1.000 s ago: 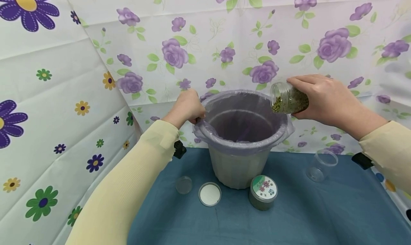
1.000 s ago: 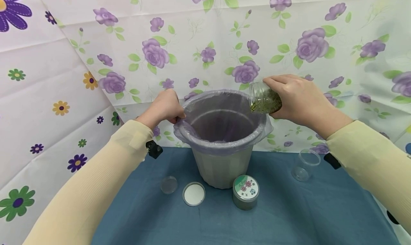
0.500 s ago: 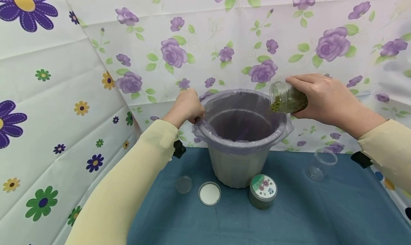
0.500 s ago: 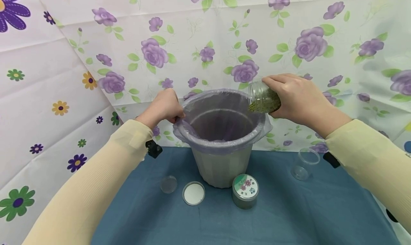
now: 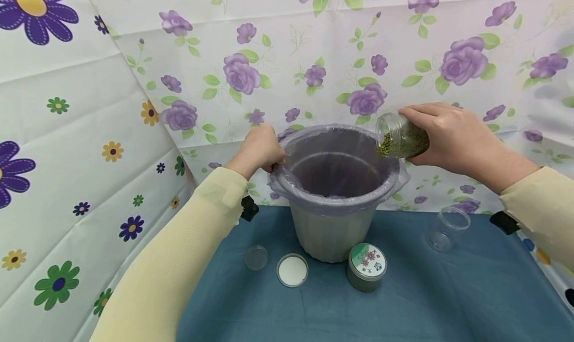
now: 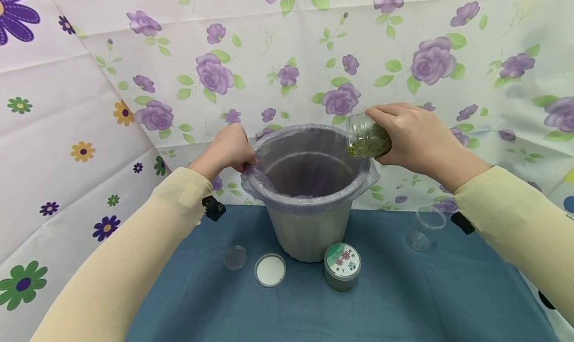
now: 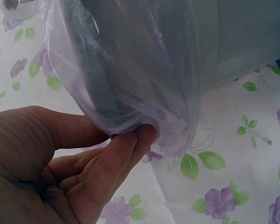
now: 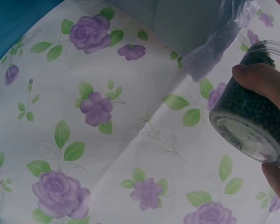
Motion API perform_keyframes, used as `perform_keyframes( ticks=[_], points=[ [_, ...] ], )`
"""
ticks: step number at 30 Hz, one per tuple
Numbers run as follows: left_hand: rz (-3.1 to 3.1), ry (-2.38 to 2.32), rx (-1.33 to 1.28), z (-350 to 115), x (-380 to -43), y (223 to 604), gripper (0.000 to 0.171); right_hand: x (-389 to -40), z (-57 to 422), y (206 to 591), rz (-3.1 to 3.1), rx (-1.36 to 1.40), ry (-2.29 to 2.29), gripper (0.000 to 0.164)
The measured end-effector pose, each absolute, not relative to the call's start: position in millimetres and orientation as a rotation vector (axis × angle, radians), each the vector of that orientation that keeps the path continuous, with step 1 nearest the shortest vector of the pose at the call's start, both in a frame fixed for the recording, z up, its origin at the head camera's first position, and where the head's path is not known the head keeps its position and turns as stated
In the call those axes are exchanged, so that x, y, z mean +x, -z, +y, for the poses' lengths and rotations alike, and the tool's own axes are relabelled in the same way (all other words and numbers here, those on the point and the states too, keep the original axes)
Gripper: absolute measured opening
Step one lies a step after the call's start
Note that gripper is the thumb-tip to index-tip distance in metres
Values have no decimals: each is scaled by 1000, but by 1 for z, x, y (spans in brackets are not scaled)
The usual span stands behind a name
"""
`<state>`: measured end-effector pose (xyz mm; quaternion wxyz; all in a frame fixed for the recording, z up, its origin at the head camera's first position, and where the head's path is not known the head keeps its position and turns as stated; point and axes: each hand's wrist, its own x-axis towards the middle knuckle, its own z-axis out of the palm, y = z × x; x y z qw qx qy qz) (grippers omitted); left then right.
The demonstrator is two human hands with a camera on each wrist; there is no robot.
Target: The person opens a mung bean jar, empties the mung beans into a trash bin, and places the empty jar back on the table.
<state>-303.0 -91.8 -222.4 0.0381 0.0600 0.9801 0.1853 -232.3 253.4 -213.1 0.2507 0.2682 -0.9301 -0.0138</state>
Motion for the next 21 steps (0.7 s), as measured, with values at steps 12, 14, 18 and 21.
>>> perform_keyframes(
  ticks=[12, 14, 18, 21],
  points=[
    [3014, -588, 176, -91, -303, 222, 12, -232, 254, 213, -2507, 742, 40, 100],
    [3013, -586, 170, -91, -303, 222, 12, -232, 254, 213, -2505, 744, 41, 100],
    [3012, -590, 166, -92, -302, 222, 12, -233, 253, 213, -2498, 750, 47, 99],
    [3014, -593, 165, -92, -302, 223, 12, -233, 253, 213, -2483, 762, 52, 99]
  ],
)
